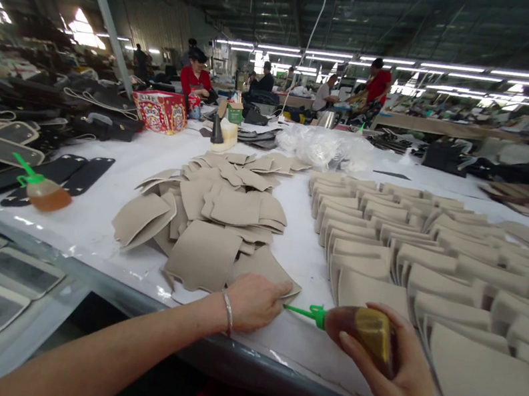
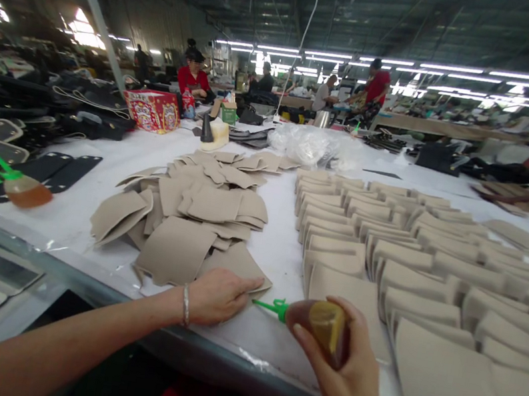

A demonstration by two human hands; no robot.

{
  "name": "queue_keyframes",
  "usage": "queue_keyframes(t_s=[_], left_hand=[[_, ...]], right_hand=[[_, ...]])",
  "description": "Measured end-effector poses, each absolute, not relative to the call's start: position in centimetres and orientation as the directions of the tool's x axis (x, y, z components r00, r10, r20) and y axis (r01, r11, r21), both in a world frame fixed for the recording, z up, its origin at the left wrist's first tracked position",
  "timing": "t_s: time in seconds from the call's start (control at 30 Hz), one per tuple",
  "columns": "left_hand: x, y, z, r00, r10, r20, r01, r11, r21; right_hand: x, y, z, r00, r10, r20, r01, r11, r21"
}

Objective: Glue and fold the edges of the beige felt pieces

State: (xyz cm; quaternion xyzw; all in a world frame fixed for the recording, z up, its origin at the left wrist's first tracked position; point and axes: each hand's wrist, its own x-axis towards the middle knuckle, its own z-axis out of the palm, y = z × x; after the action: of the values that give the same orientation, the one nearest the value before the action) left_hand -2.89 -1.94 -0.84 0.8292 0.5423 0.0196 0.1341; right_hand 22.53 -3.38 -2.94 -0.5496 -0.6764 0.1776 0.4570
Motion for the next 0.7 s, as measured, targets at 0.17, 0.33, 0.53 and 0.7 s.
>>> queue_keyframes(t_s=[0.17, 0.33, 0.53, 0.7], left_hand=[[-2.9, -2.0, -0.6, 0.416, 0.899, -0.134, 0.896, -0.381, 0.228], [-3.1, -1.9, -0.8, 0.426, 0.896, -0.123, 0.890, -0.391, 0.232], [-3.0, -2.0, -0.7, 0.423, 0.896, -0.136, 0.894, -0.388, 0.224], [-3.0, -1.9, -1.0, 0.428, 0.894, -0.131, 0.892, -0.395, 0.222]], right_hand=[[22.5, -3.2, -3.0, 0.123, 0.877, 0.465, 0.584, 0.316, -0.748], [22.4, -3.6, -3.4, 0.012, 0.917, 0.398, 0.542, 0.329, -0.774], [22.4, -3.4, -3.2, 0.110, 0.864, 0.491, 0.598, 0.337, -0.727], [22.4, -4.2, -3.6, 0.039, 0.847, 0.530, 0.660, 0.377, -0.650]])
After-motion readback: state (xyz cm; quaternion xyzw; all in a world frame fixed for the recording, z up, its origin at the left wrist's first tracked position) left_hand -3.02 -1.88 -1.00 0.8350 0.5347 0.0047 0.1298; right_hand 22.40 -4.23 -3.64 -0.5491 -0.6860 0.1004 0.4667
